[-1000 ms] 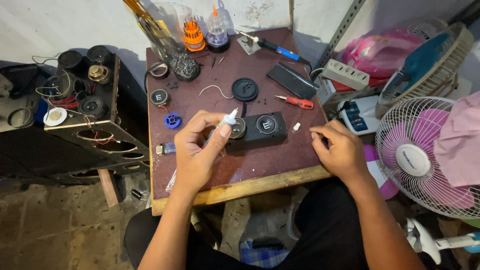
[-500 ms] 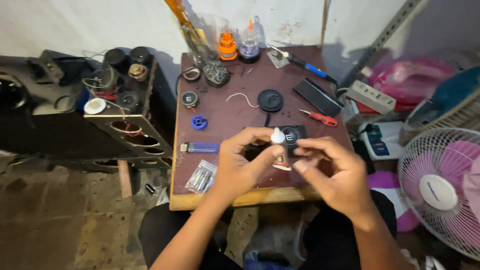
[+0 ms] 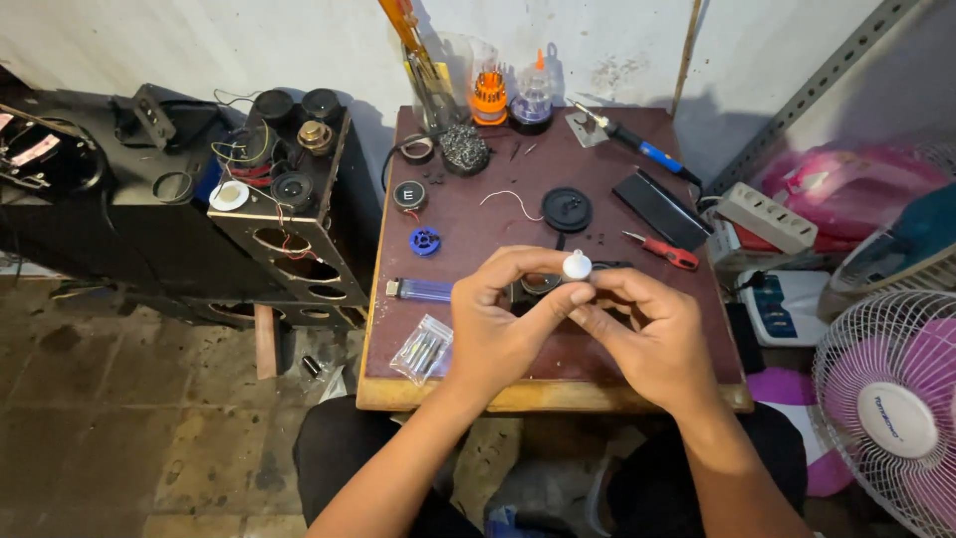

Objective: The person places a small speaker into a black rectangular housing on a workbench. They then pick up a tube of B-7000 glue, remove the cap, and apply the adhesive to the edge of the speaker before pressing it into place.

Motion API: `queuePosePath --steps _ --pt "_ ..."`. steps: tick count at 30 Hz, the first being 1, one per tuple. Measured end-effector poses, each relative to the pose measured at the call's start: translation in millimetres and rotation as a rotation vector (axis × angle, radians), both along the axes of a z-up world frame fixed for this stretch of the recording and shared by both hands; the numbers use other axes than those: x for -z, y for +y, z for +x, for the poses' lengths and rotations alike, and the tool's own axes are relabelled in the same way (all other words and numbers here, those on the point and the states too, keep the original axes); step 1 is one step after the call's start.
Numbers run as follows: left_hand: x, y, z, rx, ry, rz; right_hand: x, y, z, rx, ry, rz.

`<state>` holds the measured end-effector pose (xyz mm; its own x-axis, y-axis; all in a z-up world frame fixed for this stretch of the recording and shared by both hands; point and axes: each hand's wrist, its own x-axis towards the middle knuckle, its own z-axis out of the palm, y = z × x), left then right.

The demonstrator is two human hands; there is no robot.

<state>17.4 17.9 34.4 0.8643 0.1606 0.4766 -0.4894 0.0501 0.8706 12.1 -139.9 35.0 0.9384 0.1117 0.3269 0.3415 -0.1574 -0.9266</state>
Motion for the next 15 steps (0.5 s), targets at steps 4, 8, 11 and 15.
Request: queuePosePath --steps 4,8,11,15 --pt "-6 8 1 0.020 -0.024 0.031 4 -2 2 -0.004 -0.002 0.023" --pt "-23 34 9 0.079 -0.103 0.236 3 -15 2 0.056 0.036 0.068" --pt "-33 50 22 0.138 -0.103 0.595 11 -28 5 0.098 0.063 0.113" --pt "-44 56 35 0.340 0.115 0.897 11 -33 6 0.115 0.065 0.138"
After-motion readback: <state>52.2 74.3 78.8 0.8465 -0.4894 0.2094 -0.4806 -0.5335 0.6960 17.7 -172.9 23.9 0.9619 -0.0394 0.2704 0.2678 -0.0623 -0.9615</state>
